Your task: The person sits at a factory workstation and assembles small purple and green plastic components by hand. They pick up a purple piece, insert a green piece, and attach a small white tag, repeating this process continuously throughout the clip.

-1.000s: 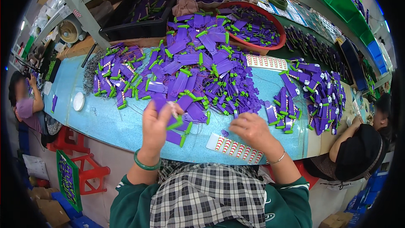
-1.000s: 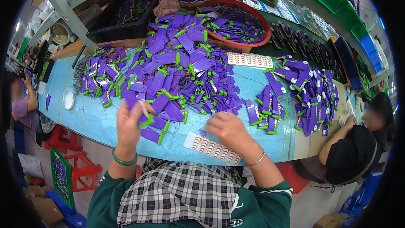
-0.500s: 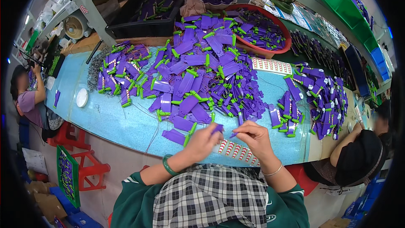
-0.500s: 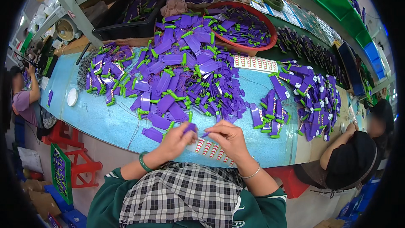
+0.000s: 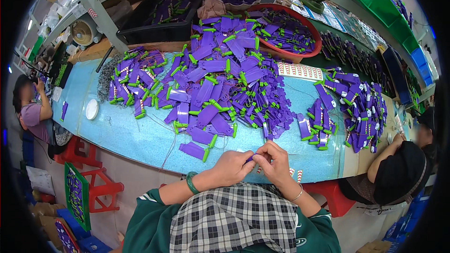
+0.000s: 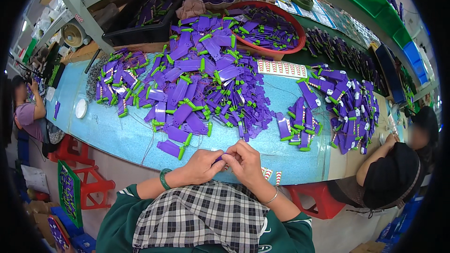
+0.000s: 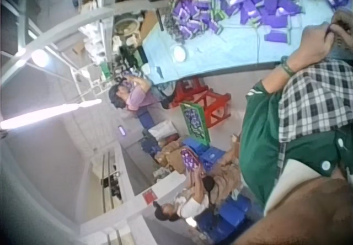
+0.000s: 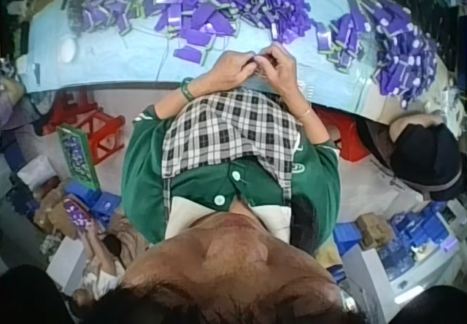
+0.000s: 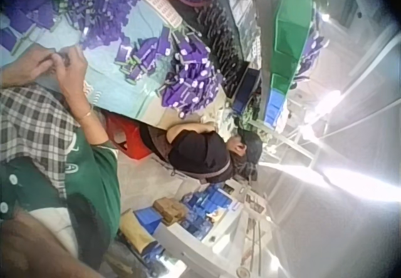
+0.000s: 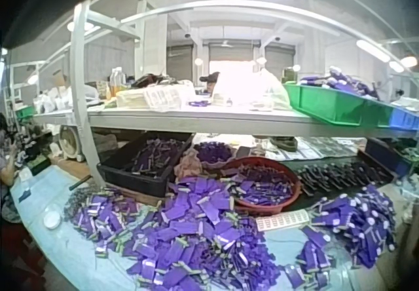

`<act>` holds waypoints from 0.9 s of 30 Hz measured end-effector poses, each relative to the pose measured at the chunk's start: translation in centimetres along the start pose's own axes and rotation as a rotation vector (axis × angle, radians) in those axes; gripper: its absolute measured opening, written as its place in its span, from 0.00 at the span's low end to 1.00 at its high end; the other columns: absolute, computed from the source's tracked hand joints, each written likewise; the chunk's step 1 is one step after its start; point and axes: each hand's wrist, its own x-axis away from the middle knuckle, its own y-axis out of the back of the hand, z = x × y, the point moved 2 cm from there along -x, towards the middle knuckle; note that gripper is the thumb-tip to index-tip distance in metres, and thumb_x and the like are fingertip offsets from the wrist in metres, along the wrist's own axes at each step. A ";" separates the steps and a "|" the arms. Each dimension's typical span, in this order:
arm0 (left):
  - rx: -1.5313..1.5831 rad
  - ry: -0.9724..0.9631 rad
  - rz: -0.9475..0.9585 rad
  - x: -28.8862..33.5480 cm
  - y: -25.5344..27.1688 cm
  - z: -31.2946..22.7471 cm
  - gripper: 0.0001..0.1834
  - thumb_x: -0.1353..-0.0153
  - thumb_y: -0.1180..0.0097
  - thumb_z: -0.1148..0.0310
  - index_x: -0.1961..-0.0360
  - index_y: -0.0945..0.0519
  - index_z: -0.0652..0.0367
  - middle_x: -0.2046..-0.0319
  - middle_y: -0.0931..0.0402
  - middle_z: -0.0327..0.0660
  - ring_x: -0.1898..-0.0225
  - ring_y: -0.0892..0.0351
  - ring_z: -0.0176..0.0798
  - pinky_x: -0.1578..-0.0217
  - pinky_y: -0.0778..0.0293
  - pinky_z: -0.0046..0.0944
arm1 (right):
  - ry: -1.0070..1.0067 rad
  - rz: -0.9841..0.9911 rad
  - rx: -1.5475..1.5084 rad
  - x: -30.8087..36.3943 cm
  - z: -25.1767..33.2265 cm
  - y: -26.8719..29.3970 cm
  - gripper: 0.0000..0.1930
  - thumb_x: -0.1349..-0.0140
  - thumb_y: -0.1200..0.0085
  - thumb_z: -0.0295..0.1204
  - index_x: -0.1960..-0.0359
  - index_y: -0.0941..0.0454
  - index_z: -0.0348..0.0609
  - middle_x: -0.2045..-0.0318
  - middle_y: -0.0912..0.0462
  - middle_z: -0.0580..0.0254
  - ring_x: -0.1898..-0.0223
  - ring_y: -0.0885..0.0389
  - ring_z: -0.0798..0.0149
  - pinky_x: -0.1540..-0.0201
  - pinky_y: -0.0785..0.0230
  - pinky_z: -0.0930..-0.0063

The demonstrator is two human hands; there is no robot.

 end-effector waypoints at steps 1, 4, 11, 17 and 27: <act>0.058 0.033 0.019 0.0 0.0 -0.1 0.09 0.38 0.52 0.67 0.67 0.25 0.63 0.78 0.23 0.48 0.77 0.23 0.52 0.75 0.29 0.46 | -0.014 0.007 -0.018 0.0 0.0 0.0 0.06 0.47 0.39 0.24 0.73 0.24 0.35 0.77 0.27 0.64 0.81 0.29 0.75 0.79 0.38 0.81; 0.207 0.118 0.052 0.2 0.2 -0.4 0.11 0.37 0.52 0.66 0.67 0.25 0.63 0.78 0.22 0.47 0.78 0.22 0.50 0.75 0.28 0.44 | -0.063 0.019 -0.062 0.0 0.1 -0.2 0.06 0.46 0.40 0.24 0.73 0.24 0.35 0.77 0.27 0.64 0.80 0.28 0.75 0.79 0.38 0.80; -0.022 0.025 0.039 -1.2 2.3 0.5 0.10 0.39 0.46 0.64 0.61 0.23 0.58 0.70 0.22 0.46 0.70 0.21 0.49 0.70 0.26 0.44 | -0.158 0.111 -0.019 -2.0 -2.6 5.0 0.03 0.46 0.40 0.24 0.72 0.19 0.37 0.76 0.21 0.64 0.74 0.25 0.74 0.71 0.33 0.79; -0.858 0.034 -0.026 -2.5 9.1 3.0 0.16 0.53 0.39 0.73 0.60 0.24 0.54 0.64 0.31 0.46 0.65 0.24 0.49 0.68 0.26 0.47 | 0.127 -0.199 1.101 -4.2 0.2 12.9 0.10 0.52 0.35 0.28 0.67 0.20 0.41 0.71 0.21 0.62 0.70 0.21 0.60 0.71 0.29 0.70; -0.678 -0.286 -0.444 -3.0 12.8 0.1 0.06 0.53 0.45 0.79 0.72 0.27 0.61 0.62 0.30 0.49 0.58 0.27 0.50 0.61 0.28 0.43 | 0.167 0.128 0.699 0.4 -0.7 -1.1 0.12 0.56 0.34 0.32 0.70 0.21 0.46 0.70 0.26 0.66 0.66 0.27 0.60 0.68 0.29 0.69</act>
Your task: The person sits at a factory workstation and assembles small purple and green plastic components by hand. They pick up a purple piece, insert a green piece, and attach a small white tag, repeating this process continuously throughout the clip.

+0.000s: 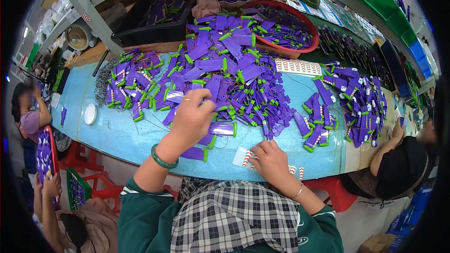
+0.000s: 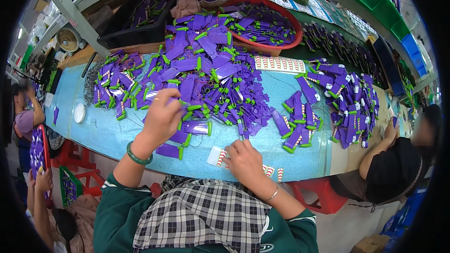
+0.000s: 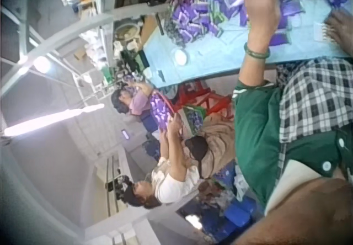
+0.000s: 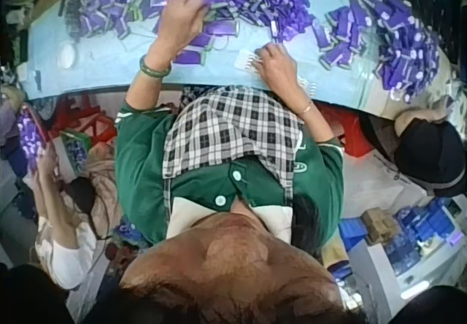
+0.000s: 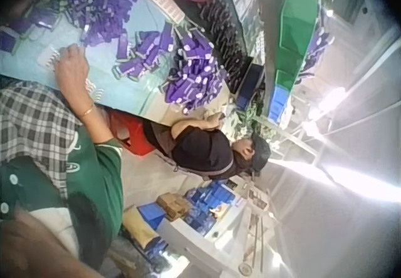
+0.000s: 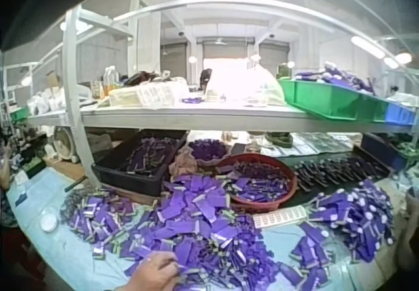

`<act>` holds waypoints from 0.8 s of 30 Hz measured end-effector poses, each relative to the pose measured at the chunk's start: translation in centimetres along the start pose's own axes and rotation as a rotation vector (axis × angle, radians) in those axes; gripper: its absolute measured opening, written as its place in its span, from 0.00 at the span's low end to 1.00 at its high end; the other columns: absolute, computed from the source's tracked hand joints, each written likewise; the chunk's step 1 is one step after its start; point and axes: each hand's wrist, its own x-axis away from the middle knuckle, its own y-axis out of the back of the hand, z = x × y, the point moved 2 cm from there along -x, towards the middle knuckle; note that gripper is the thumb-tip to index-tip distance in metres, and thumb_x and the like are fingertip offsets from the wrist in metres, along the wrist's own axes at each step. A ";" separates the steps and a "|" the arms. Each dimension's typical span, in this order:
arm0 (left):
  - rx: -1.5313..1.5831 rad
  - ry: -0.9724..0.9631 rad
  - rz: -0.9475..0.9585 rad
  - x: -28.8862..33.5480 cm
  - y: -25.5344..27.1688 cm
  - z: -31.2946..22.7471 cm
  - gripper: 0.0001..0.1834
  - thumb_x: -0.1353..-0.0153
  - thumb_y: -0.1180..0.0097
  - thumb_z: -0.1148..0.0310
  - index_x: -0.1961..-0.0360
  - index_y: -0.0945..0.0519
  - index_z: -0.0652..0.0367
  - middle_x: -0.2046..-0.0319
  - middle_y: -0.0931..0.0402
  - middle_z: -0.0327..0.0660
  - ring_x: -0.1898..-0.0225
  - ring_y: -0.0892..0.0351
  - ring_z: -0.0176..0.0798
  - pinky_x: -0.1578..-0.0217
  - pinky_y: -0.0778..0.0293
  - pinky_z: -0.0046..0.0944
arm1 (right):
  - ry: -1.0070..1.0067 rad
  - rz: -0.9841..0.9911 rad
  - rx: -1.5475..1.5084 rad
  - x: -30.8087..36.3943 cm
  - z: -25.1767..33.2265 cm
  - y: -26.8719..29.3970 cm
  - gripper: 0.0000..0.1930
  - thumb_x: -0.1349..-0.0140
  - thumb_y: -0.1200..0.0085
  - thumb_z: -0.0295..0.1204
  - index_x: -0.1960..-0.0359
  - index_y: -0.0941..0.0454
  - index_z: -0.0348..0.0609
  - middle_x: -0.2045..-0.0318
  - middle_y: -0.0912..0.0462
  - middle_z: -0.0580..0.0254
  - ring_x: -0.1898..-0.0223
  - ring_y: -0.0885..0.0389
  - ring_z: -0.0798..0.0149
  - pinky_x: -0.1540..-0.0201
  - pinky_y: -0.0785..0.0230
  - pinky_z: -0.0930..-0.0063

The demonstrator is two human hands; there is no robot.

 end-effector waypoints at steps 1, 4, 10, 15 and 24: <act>0.127 0.001 -0.130 0.3 0.8 0.3 0.06 0.46 0.47 0.81 0.67 0.29 0.62 0.60 0.26 0.49 0.58 0.25 0.49 0.58 0.27 0.43 | -0.013 -0.015 0.001 -0.1 0.2 -0.5 0.11 0.57 0.34 0.31 0.70 0.21 0.46 0.69 0.26 0.66 0.66 0.27 0.60 0.68 0.29 0.69; 0.919 0.368 -0.485 1.7 2.5 -2.3 0.06 0.36 0.53 0.76 0.59 0.33 0.63 0.61 0.25 0.48 0.59 0.22 0.46 0.56 0.26 0.45 | -0.006 -0.001 -0.019 -0.6 0.2 -0.9 0.10 0.56 0.35 0.30 0.71 0.21 0.46 0.70 0.25 0.67 0.66 0.27 0.61 0.67 0.30 0.68; 1.621 1.002 0.089 6.9 -5.1 -5.7 0.13 0.30 0.61 0.69 0.48 0.42 0.59 0.63 0.30 0.42 0.65 0.22 0.38 0.80 0.22 0.33 | 0.096 -0.103 -0.088 -0.4 -0.3 -2.3 0.07 0.56 0.36 0.27 0.73 0.21 0.47 0.72 0.24 0.68 0.69 0.26 0.61 0.67 0.31 0.67; 1.451 0.949 0.309 9.5 -9.2 -6.1 0.13 0.32 0.56 0.71 0.49 0.35 0.59 0.66 0.27 0.42 0.72 0.23 0.34 0.79 0.25 0.31 | -0.018 -0.051 -0.576 -0.4 -1.6 -2.5 0.06 0.52 0.37 0.25 0.71 0.20 0.44 0.70 0.19 0.65 0.66 0.23 0.63 0.64 0.31 0.71; 1.189 0.887 0.464 7.2 -6.5 -6.3 0.05 0.39 0.43 0.72 0.67 0.21 0.63 0.78 0.24 0.37 0.81 0.27 0.27 0.81 0.30 0.27 | -0.198 -0.093 -0.740 -2.0 0.6 2.4 0.12 0.48 0.40 0.23 0.60 0.23 0.40 0.58 0.20 0.60 0.56 0.23 0.66 0.57 0.32 0.74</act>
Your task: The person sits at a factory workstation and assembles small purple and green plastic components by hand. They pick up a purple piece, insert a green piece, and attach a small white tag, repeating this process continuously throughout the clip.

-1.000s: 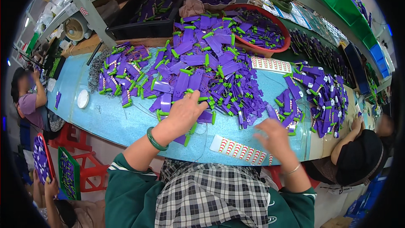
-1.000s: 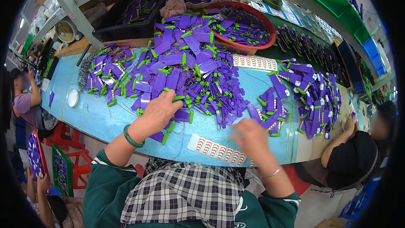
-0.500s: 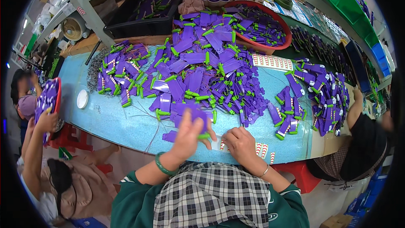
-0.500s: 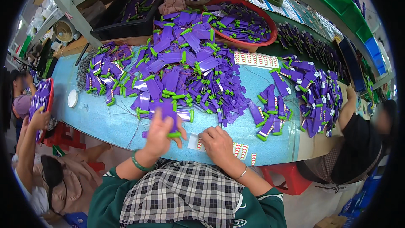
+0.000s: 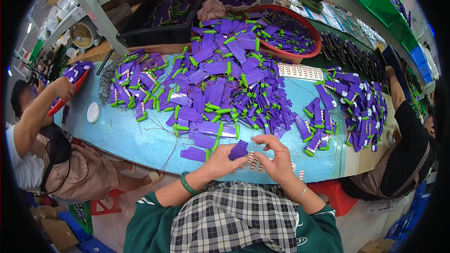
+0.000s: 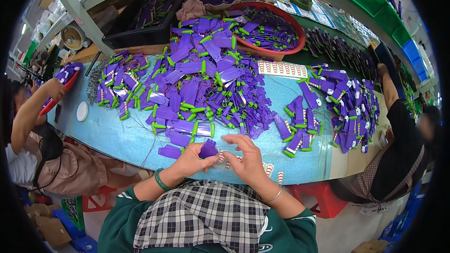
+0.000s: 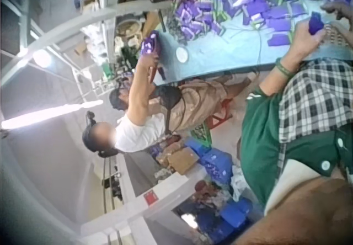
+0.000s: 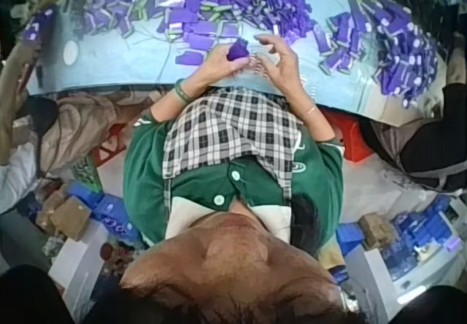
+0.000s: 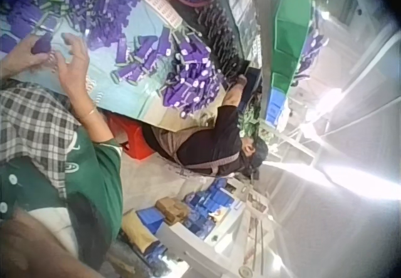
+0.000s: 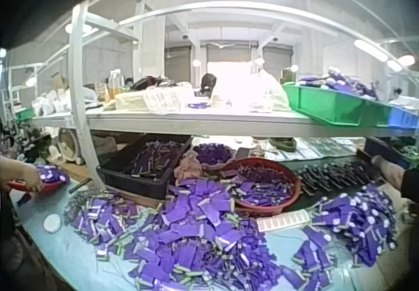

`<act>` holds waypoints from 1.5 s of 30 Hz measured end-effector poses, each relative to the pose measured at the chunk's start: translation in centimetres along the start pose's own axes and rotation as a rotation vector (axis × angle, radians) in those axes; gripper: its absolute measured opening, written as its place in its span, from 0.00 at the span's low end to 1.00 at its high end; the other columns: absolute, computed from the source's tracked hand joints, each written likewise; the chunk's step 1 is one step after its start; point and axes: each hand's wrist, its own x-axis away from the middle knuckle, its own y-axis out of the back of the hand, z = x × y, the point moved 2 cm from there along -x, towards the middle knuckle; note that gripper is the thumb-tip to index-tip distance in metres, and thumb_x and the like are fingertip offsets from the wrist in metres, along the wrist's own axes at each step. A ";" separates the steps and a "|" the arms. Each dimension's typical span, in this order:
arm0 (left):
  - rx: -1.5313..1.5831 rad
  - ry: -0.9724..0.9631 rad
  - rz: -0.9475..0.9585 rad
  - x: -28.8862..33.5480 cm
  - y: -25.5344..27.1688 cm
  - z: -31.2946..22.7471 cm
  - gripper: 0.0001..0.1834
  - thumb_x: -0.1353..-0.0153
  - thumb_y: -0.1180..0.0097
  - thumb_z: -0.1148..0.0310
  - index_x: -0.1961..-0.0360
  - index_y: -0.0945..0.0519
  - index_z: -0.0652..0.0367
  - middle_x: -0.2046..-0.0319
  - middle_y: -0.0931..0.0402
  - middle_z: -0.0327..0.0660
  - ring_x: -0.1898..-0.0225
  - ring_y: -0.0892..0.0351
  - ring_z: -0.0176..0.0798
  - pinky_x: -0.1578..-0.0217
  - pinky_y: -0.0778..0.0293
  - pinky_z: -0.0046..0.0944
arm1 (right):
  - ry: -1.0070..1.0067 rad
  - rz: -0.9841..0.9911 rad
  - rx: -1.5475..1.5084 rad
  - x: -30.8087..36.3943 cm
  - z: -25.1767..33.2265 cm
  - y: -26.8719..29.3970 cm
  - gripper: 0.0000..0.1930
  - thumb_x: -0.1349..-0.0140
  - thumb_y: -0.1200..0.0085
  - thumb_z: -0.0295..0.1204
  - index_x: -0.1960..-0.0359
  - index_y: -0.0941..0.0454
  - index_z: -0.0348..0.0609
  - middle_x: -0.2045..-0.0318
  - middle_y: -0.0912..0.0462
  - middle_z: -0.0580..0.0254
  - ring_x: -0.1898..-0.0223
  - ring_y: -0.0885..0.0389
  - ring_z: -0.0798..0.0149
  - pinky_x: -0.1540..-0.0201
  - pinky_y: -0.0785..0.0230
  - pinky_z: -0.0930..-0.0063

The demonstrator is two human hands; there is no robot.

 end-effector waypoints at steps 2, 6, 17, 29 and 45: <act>0.123 -0.035 -0.036 -0.2 0.1 0.1 0.05 0.39 0.43 0.72 0.68 0.21 0.63 0.78 0.24 0.37 0.81 0.27 0.27 0.82 0.31 0.27 | 0.031 -0.094 -0.045 -0.1 0.5 -0.2 0.14 0.47 0.40 0.24 0.58 0.23 0.40 0.54 0.22 0.58 0.54 0.24 0.65 0.58 0.32 0.74; 0.276 -0.113 0.007 -0.3 0.2 0.4 0.06 0.37 0.45 0.71 0.64 0.22 0.63 0.75 0.23 0.38 0.79 0.25 0.29 0.81 0.30 0.29 | -0.015 -0.040 -0.142 0.4 -1.1 -1.0 0.11 0.47 0.39 0.25 0.61 0.23 0.39 0.59 0.22 0.59 0.58 0.23 0.65 0.61 0.31 0.74; 0.728 0.004 0.170 0.5 -0.9 -0.4 0.23 0.33 0.58 0.73 0.37 0.43 0.56 0.44 0.35 0.43 0.43 0.31 0.40 0.48 0.24 0.51 | -0.246 -0.048 -0.458 1.0 -2.5 -2.2 0.06 0.44 0.39 0.22 0.70 0.25 0.39 0.74 0.23 0.69 0.71 0.26 0.77 0.66 0.32 0.82; 0.709 -0.014 0.210 0.5 -1.1 -0.6 0.27 0.37 0.60 0.77 0.35 0.45 0.56 0.43 0.36 0.44 0.42 0.31 0.42 0.47 0.25 0.52 | -0.157 -0.082 -0.344 1.1 -2.9 -2.4 0.06 0.47 0.39 0.21 0.74 0.25 0.39 0.75 0.23 0.67 0.73 0.29 0.76 0.68 0.35 0.80; 0.751 -0.006 0.216 0.6 -1.7 -0.2 0.21 0.35 0.58 0.76 0.40 0.40 0.57 0.47 0.31 0.43 0.45 0.28 0.41 0.47 0.26 0.50 | 0.041 -0.117 -0.213 1.8 -2.4 -1.9 0.05 0.46 0.42 0.16 0.70 0.25 0.36 0.69 0.23 0.62 0.67 0.26 0.73 0.63 0.33 0.80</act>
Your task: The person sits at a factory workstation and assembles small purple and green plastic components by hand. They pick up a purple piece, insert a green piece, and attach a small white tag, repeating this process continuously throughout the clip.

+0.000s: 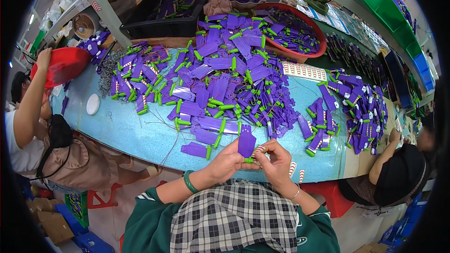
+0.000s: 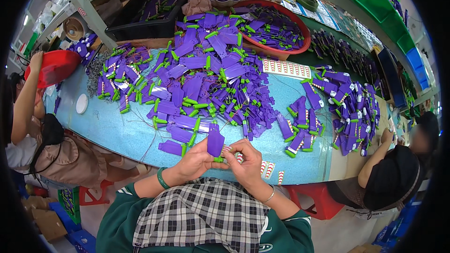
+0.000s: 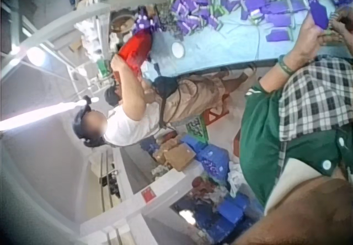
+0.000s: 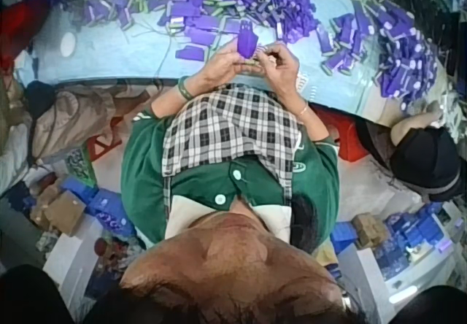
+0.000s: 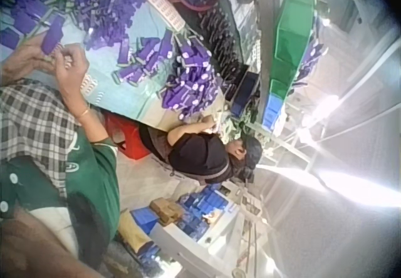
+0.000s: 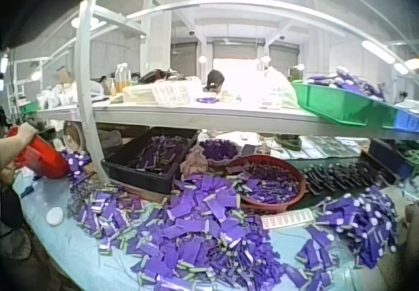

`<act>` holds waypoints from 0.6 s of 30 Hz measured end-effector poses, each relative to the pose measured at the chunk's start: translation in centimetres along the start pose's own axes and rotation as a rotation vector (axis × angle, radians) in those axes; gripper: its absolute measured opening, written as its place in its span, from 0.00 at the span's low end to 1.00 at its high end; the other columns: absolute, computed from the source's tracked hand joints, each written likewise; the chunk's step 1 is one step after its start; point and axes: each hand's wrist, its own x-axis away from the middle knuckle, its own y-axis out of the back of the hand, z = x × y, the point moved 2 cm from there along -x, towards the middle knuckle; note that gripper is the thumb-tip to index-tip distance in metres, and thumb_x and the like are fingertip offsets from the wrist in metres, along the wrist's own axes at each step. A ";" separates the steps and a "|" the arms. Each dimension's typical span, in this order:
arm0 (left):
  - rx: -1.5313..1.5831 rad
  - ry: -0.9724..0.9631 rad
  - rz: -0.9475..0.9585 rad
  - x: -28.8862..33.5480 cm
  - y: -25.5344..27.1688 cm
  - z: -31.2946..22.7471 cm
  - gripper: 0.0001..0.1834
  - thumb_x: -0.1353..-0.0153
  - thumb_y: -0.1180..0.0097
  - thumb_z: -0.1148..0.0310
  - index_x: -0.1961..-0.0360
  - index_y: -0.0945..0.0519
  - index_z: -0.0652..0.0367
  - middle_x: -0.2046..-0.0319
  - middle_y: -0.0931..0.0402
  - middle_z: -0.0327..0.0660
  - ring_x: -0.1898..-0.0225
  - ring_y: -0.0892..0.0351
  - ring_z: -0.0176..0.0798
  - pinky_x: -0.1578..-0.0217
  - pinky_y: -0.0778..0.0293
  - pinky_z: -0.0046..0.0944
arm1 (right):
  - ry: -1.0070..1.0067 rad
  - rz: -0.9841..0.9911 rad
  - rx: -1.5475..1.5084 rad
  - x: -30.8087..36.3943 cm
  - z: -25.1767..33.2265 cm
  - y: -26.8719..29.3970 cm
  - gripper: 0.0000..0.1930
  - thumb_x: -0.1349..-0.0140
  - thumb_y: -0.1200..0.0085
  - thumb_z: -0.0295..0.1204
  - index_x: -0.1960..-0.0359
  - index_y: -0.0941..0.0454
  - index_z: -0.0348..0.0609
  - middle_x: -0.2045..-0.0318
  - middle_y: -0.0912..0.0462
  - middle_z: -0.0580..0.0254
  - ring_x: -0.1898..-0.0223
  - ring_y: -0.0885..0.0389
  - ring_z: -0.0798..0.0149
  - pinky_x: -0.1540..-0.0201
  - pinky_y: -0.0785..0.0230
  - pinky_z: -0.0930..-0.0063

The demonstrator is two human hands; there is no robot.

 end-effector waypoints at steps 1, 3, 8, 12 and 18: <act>-0.006 0.004 -0.004 0.0 0.0 0.0 0.21 0.35 0.58 0.76 0.40 0.40 0.57 0.47 0.31 0.43 0.45 0.28 0.41 0.47 0.26 0.51 | -0.006 0.005 -0.017 0.0 -0.1 0.1 0.05 0.46 0.42 0.15 0.70 0.25 0.36 0.69 0.23 0.62 0.67 0.26 0.73 0.63 0.33 0.80; -0.003 0.004 -0.003 0.1 -0.2 -0.1 0.21 0.35 0.58 0.76 0.40 0.40 0.57 0.47 0.31 0.43 0.45 0.28 0.41 0.47 0.26 0.51 | -0.010 0.024 -0.017 0.0 -0.2 0.1 0.06 0.46 0.42 0.15 0.69 0.25 0.35 0.69 0.23 0.61 0.68 0.26 0.73 0.63 0.32 0.80; -0.005 -0.004 0.002 0.1 -0.1 0.0 0.21 0.35 0.58 0.77 0.41 0.39 0.57 0.48 0.31 0.42 0.44 0.29 0.41 0.46 0.26 0.51 | -0.027 -0.023 -0.025 -0.1 -0.3 -0.3 0.06 0.50 0.39 0.17 0.73 0.24 0.36 0.74 0.22 0.61 0.72 0.26 0.70 0.69 0.34 0.78; -0.006 -0.005 0.003 0.1 -0.1 0.0 0.20 0.35 0.58 0.77 0.42 0.39 0.57 0.49 0.31 0.42 0.45 0.29 0.41 0.46 0.26 0.51 | -0.055 -0.021 -0.024 -0.1 -0.3 -0.3 0.06 0.50 0.39 0.18 0.73 0.24 0.36 0.73 0.22 0.61 0.72 0.25 0.71 0.69 0.34 0.78; -0.193 -0.059 -0.011 0.0 -0.4 -0.1 0.19 0.37 0.55 0.80 0.45 0.37 0.60 0.52 0.31 0.40 0.47 0.29 0.37 0.48 0.23 0.46 | -0.057 -0.012 -0.022 -0.1 -0.4 -0.3 0.05 0.50 0.39 0.18 0.73 0.24 0.36 0.73 0.21 0.61 0.72 0.25 0.71 0.70 0.34 0.79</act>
